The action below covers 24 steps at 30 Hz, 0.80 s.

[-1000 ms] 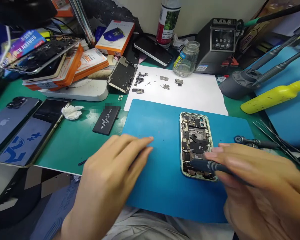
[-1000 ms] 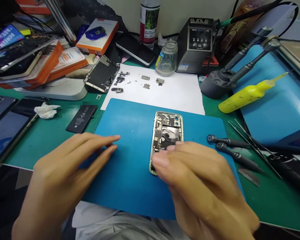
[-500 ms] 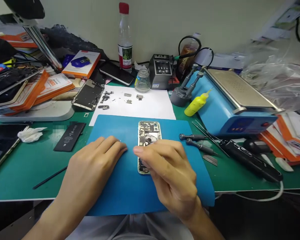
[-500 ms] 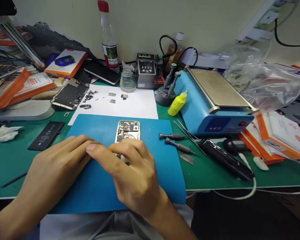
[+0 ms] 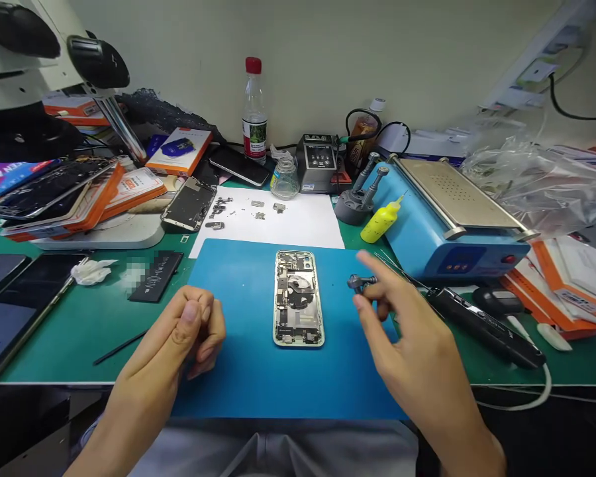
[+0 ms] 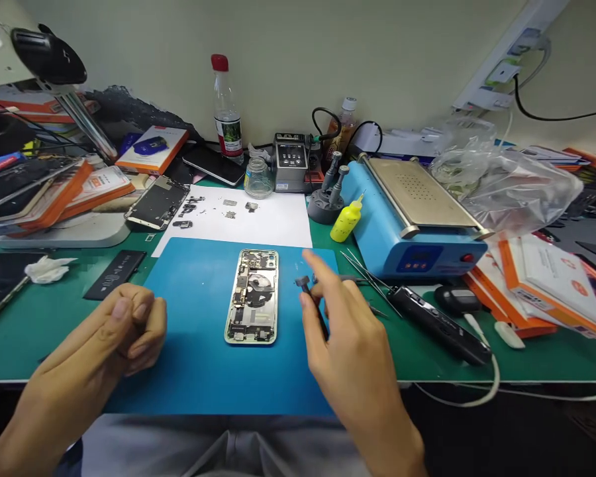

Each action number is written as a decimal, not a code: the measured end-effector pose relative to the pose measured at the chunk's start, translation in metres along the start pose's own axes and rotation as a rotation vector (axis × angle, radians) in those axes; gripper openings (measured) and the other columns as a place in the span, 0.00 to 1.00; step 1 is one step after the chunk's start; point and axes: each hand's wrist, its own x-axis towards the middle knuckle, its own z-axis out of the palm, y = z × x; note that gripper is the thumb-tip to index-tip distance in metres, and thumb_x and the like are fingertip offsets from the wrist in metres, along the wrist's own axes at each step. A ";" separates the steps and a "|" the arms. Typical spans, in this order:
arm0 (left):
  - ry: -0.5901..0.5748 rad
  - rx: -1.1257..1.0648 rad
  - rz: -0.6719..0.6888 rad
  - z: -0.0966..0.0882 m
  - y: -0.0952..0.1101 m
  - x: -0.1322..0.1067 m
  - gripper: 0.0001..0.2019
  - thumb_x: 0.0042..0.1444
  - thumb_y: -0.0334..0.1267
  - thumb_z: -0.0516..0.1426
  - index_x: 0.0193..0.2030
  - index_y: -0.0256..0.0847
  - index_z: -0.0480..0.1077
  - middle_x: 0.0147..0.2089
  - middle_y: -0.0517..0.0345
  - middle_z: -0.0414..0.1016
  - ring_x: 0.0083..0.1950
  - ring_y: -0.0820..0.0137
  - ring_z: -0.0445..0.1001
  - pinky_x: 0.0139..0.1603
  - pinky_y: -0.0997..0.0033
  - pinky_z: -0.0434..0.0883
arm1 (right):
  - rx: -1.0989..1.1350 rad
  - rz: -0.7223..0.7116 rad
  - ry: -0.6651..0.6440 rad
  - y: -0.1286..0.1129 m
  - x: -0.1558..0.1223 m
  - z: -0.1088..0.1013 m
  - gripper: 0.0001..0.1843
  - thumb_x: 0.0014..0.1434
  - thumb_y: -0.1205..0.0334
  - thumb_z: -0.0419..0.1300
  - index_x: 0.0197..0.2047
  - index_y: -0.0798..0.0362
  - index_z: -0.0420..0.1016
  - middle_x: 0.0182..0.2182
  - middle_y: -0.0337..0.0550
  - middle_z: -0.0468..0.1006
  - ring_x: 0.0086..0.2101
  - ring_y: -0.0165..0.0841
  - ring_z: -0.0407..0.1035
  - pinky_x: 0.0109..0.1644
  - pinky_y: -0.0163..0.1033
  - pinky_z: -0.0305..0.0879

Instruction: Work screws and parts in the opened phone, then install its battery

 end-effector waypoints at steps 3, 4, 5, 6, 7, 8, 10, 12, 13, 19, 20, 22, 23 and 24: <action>0.002 -0.247 -0.120 0.005 0.007 -0.002 0.26 0.78 0.62 0.57 0.35 0.45 0.61 0.26 0.67 0.57 0.25 0.74 0.52 0.25 0.76 0.59 | -0.100 -0.140 -0.117 0.024 -0.005 0.002 0.18 0.82 0.55 0.56 0.66 0.48 0.82 0.43 0.44 0.82 0.43 0.37 0.75 0.41 0.42 0.71; 0.022 -0.296 -0.150 0.007 0.009 -0.001 0.28 0.77 0.63 0.58 0.33 0.45 0.60 0.25 0.68 0.55 0.25 0.75 0.49 0.25 0.77 0.58 | -0.125 -0.158 -0.138 0.029 -0.005 0.004 0.19 0.82 0.54 0.55 0.66 0.48 0.83 0.44 0.45 0.82 0.44 0.38 0.75 0.41 0.42 0.71; 0.041 -0.330 -0.165 0.008 0.010 -0.001 0.29 0.75 0.63 0.61 0.32 0.44 0.58 0.24 0.69 0.52 0.25 0.76 0.47 0.24 0.79 0.57 | -0.150 -0.164 -0.151 0.034 -0.005 0.005 0.21 0.82 0.53 0.55 0.68 0.48 0.82 0.45 0.45 0.82 0.45 0.38 0.75 0.42 0.43 0.71; 0.049 -0.350 -0.167 0.008 0.011 0.000 0.31 0.73 0.64 0.63 0.31 0.44 0.57 0.23 0.70 0.51 0.25 0.76 0.46 0.23 0.80 0.57 | -0.173 -0.156 -0.153 0.038 -0.005 0.005 0.22 0.82 0.54 0.55 0.71 0.49 0.80 0.47 0.46 0.83 0.46 0.38 0.75 0.43 0.43 0.71; 0.052 -0.365 -0.158 0.008 0.011 0.001 0.33 0.70 0.64 0.67 0.30 0.43 0.57 0.23 0.71 0.51 0.25 0.77 0.46 0.22 0.82 0.58 | -0.193 -0.138 -0.148 0.044 -0.003 0.004 0.23 0.82 0.54 0.55 0.73 0.49 0.78 0.49 0.47 0.83 0.47 0.39 0.75 0.43 0.44 0.71; 0.048 -0.381 -0.146 0.007 0.010 0.002 0.34 0.66 0.64 0.70 0.29 0.43 0.57 0.22 0.71 0.51 0.24 0.78 0.46 0.21 0.83 0.58 | -0.205 -0.119 -0.141 0.050 0.000 0.002 0.24 0.82 0.54 0.54 0.73 0.50 0.78 0.50 0.48 0.83 0.47 0.39 0.75 0.43 0.44 0.71; 0.032 -0.420 -0.129 0.004 0.008 0.004 0.34 0.60 0.63 0.75 0.27 0.42 0.61 0.22 0.72 0.55 0.22 0.80 0.48 0.18 0.85 0.60 | -0.209 -0.075 -0.131 0.066 0.009 -0.003 0.24 0.82 0.55 0.51 0.68 0.52 0.82 0.53 0.51 0.83 0.48 0.42 0.75 0.39 0.45 0.68; 0.019 -0.452 -0.114 0.000 0.005 0.006 0.33 0.54 0.62 0.78 0.28 0.41 0.66 0.22 0.71 0.61 0.20 0.82 0.53 0.15 0.87 0.61 | -0.155 -0.070 -0.194 0.083 0.021 -0.006 0.24 0.81 0.48 0.53 0.56 0.48 0.89 0.50 0.48 0.84 0.44 0.41 0.76 0.34 0.43 0.63; 0.018 -0.463 -0.105 -0.002 0.004 0.007 0.32 0.52 0.62 0.79 0.29 0.40 0.68 0.23 0.71 0.64 0.19 0.82 0.56 0.14 0.87 0.62 | -0.116 -0.065 -0.214 0.089 0.027 -0.007 0.26 0.80 0.44 0.53 0.53 0.47 0.90 0.48 0.48 0.85 0.42 0.40 0.76 0.32 0.42 0.62; 0.016 -0.482 -0.062 -0.006 -0.004 0.005 0.21 0.50 0.53 0.82 0.35 0.40 0.83 0.31 0.60 0.86 0.24 0.79 0.80 0.24 0.85 0.79 | 0.163 0.133 0.022 0.057 0.044 -0.010 0.21 0.71 0.39 0.68 0.49 0.49 0.87 0.47 0.50 0.85 0.37 0.38 0.73 0.32 0.40 0.60; 0.005 -0.473 -0.060 -0.004 -0.004 0.003 0.18 0.52 0.50 0.82 0.36 0.40 0.86 0.33 0.57 0.89 0.26 0.75 0.84 0.27 0.83 0.82 | 0.251 0.183 0.115 0.041 0.043 -0.009 0.20 0.72 0.40 0.67 0.51 0.49 0.85 0.46 0.49 0.84 0.39 0.39 0.74 0.35 0.40 0.67; -0.012 -0.449 -0.046 0.002 -0.004 0.001 0.13 0.57 0.46 0.80 0.39 0.39 0.89 0.37 0.52 0.91 0.31 0.69 0.89 0.31 0.80 0.85 | 0.472 0.273 0.247 0.005 0.038 -0.004 0.16 0.79 0.46 0.60 0.60 0.45 0.77 0.52 0.47 0.83 0.41 0.39 0.79 0.43 0.45 0.78; -0.016 -0.435 -0.031 0.005 -0.003 0.000 0.11 0.60 0.44 0.79 0.40 0.40 0.90 0.39 0.50 0.92 0.32 0.67 0.90 0.33 0.79 0.86 | 0.589 0.290 0.274 -0.014 0.035 -0.001 0.16 0.80 0.47 0.56 0.62 0.44 0.74 0.50 0.45 0.84 0.39 0.38 0.79 0.43 0.46 0.81; -0.014 -0.422 -0.011 0.009 -0.003 0.000 0.09 0.62 0.43 0.78 0.41 0.40 0.91 0.40 0.50 0.92 0.34 0.65 0.91 0.34 0.78 0.87 | 0.691 0.314 0.260 -0.031 0.032 0.004 0.17 0.80 0.48 0.56 0.66 0.44 0.72 0.47 0.44 0.84 0.36 0.37 0.79 0.41 0.46 0.82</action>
